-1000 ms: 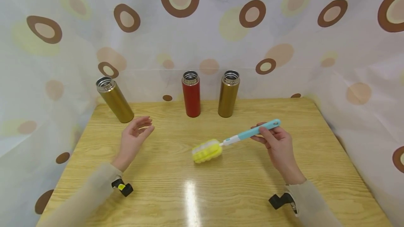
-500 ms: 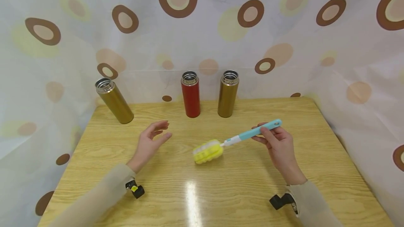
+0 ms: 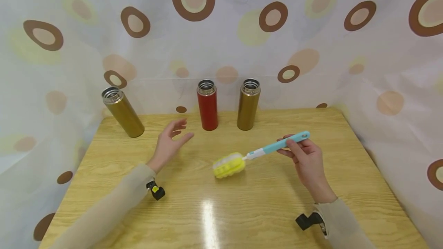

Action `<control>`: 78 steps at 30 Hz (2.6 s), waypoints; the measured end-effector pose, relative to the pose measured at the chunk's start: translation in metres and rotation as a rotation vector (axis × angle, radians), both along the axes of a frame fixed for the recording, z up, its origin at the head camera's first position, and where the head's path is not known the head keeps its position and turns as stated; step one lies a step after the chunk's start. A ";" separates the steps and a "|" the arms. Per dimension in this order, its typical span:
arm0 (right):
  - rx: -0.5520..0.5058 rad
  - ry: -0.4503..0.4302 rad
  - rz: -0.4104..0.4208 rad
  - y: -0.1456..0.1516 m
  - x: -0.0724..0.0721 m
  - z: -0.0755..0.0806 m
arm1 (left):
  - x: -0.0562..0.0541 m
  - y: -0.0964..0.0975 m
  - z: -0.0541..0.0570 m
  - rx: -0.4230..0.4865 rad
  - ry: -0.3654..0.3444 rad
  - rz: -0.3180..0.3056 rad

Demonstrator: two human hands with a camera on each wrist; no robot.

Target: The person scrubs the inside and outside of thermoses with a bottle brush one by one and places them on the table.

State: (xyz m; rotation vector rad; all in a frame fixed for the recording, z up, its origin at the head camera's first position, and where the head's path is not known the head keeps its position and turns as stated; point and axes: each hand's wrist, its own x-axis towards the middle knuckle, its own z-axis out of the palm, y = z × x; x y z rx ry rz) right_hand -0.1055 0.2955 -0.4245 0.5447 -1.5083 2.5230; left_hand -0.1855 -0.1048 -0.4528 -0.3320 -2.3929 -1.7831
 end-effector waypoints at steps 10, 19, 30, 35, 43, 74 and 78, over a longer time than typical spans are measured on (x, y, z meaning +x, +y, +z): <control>0.072 0.042 -0.082 0.004 -0.004 0.010 | -0.043 0.019 0.004 -0.002 0.008 0.038; 0.052 0.058 -0.114 0.006 -0.007 0.021 | -0.071 0.031 0.006 0.006 -0.016 0.068; 0.112 0.020 -0.205 0.005 -0.009 0.024 | -0.088 0.046 0.013 -0.020 -0.100 0.050; 0.079 0.038 -0.178 0.006 -0.008 0.023 | -0.092 0.052 0.015 -0.021 -0.101 0.047; 0.058 0.059 -0.165 0.007 -0.007 0.022 | -0.095 0.061 0.014 0.040 -0.072 -0.010; -0.012 0.088 -0.118 0.007 -0.003 0.022 | -0.020 0.045 0.036 0.074 -0.071 -0.074; -0.018 0.099 -0.115 0.009 -0.003 0.024 | -0.007 0.044 0.033 0.070 -0.072 -0.094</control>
